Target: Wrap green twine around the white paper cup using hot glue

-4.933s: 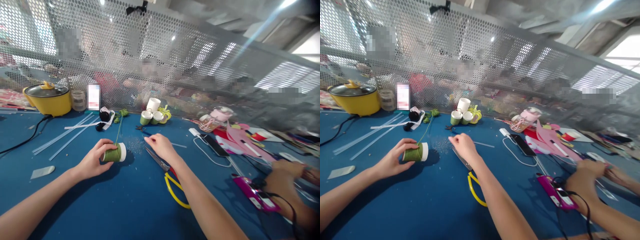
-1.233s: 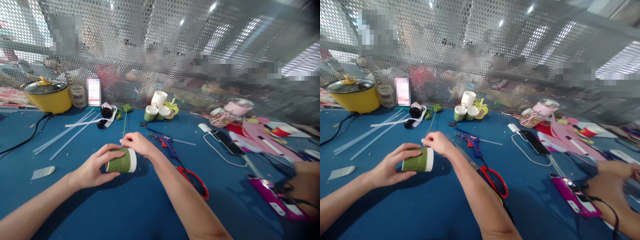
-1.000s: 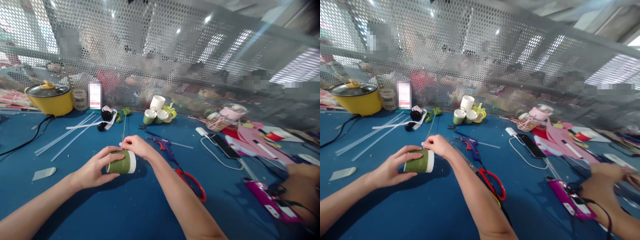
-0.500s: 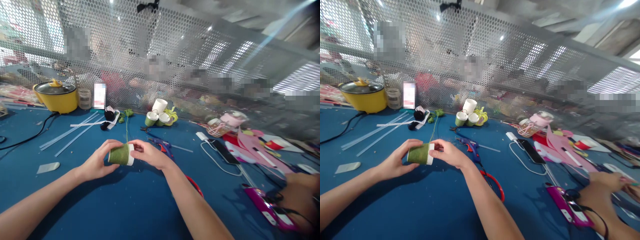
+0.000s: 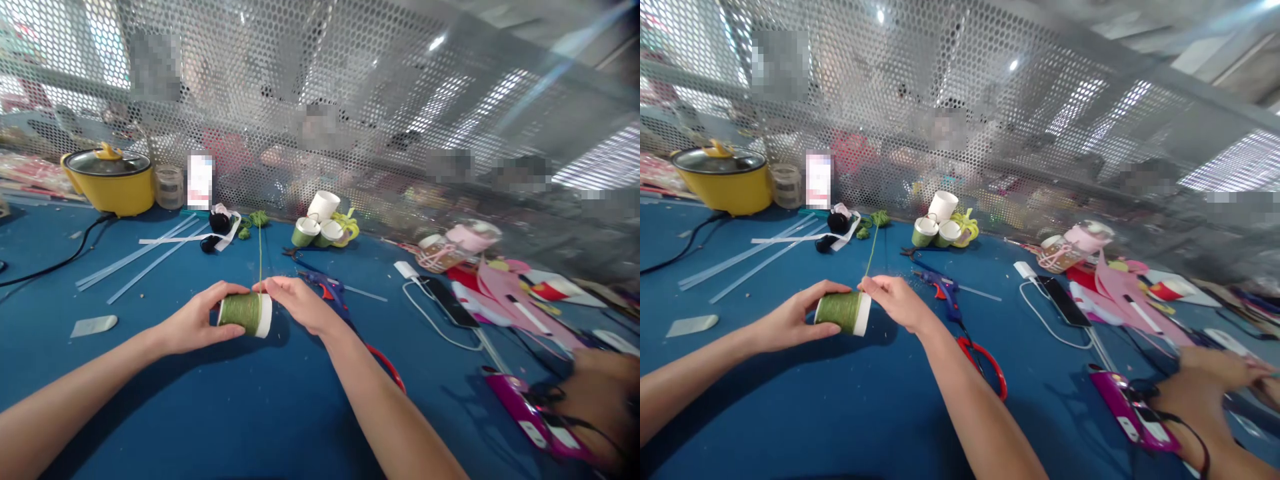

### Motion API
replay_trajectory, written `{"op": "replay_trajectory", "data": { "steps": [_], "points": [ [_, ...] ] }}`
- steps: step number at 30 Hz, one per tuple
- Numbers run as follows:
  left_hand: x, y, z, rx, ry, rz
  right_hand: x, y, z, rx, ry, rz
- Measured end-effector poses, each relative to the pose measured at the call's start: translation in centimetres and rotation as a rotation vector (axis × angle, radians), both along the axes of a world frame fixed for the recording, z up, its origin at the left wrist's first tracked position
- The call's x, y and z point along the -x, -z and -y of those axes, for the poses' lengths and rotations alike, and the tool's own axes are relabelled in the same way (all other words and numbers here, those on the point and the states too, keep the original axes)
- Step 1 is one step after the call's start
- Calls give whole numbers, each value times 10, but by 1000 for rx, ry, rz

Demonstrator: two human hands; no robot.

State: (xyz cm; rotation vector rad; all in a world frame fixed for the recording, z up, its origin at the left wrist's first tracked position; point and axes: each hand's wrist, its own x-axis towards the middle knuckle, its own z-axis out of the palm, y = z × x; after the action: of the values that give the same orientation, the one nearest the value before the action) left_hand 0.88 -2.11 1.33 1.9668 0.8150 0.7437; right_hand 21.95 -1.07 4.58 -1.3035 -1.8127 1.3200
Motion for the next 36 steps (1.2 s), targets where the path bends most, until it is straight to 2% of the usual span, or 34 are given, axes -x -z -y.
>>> {"op": "replay_trajectory", "data": {
  "steps": [5,12,16,22,26,31,33,36],
  "points": [
    [0,-3,2,-105,5,-87,18,-6,-15,-50,91,27],
    [-1,5,3,-71,-55,-45,36,-8,-37,-100,47,-6],
    [0,8,4,-157,-39,-66,44,-6,-44,-60,2,3],
    [1,2,4,-294,2,-176,46,-1,-49,-36,-49,127],
    [1,0,3,-293,-41,-187,13,-10,-46,-111,98,295],
    [3,2,0,-288,-95,-179,-67,-28,-31,-233,408,538],
    [3,4,-1,-292,-107,-177,-94,-25,-24,-211,470,636],
    [3,5,-2,-297,-119,-170,-117,-6,-17,-115,482,720]
  ]
}}
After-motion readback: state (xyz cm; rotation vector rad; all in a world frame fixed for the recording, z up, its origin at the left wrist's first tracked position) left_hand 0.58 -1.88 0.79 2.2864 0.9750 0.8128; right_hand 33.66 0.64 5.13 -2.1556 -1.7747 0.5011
